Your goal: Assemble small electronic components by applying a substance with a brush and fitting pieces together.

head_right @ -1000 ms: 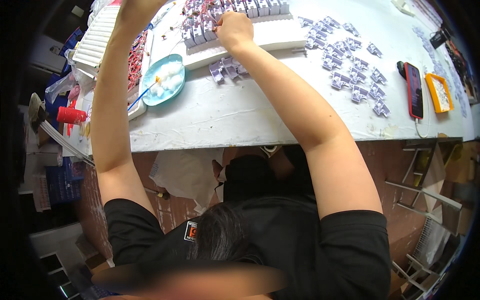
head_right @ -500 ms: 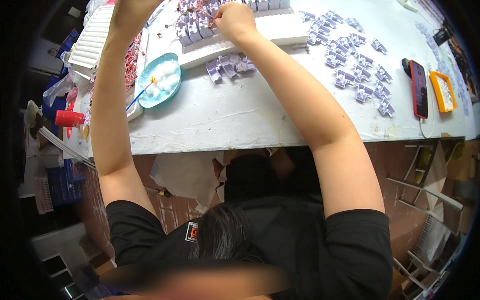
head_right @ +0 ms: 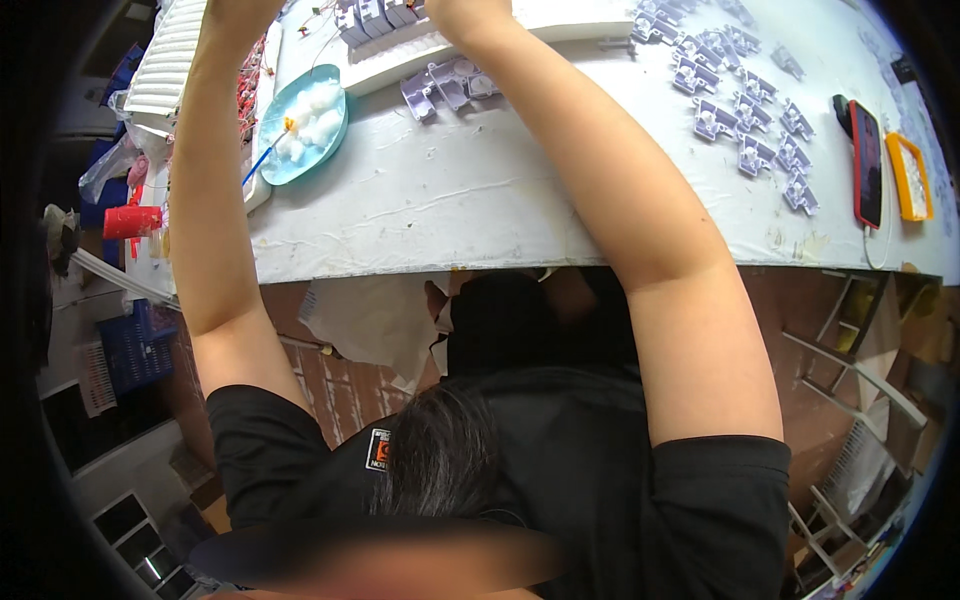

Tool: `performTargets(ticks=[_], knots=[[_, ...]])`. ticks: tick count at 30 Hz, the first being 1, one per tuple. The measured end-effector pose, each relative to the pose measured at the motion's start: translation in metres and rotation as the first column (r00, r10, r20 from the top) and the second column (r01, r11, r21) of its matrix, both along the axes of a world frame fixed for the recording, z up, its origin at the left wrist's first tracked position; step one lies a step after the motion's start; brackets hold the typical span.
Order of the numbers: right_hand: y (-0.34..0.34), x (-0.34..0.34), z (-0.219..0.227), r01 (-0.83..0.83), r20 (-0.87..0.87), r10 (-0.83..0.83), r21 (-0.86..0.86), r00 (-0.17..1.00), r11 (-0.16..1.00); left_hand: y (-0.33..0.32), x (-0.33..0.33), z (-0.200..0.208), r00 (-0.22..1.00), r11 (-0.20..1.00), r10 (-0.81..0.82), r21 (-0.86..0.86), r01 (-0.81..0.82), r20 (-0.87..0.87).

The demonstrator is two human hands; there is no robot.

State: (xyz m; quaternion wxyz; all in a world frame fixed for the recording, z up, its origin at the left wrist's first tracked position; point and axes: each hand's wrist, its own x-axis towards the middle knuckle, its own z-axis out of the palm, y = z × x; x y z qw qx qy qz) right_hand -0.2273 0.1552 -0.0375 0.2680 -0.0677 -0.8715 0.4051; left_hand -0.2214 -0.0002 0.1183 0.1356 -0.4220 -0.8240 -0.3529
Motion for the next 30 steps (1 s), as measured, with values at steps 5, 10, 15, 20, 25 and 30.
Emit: performTargets(ticks=[5,10,15,20,25,30], knots=[[-0.002,-0.016,-0.013,0.049,-0.166,-0.014,0.211,0.986,0.976,-0.015,0.004,0.013,0.993,0.998,-0.067,-0.015,0.066,-0.098],[0.007,0.007,0.007,-0.069,0.073,0.067,0.033,0.995,0.997,-0.008,0.01,0.004,0.987,0.999,0.036,0.011,-0.035,-0.159],[0.01,0.038,0.048,-0.139,-0.049,0.147,0.148,0.988,0.979,-0.001,0.012,0.017,0.987,0.986,0.159,-0.047,-0.16,-0.026],[0.014,0.018,0.049,-0.258,0.184,0.205,0.34,0.961,0.904,0.005,-0.003,0.013,0.995,0.991,0.08,0.11,-0.073,-0.059],[0.029,0.002,0.038,-0.212,0.066,0.201,0.291,0.977,0.933,-0.012,-0.028,-0.013,0.992,0.985,-0.122,0.127,0.116,0.038],[0.061,-0.029,0.024,-0.398,0.118,0.383,0.152,0.916,0.905,-0.001,-0.03,-0.044,0.998,0.972,-0.056,-0.23,0.056,0.007]])
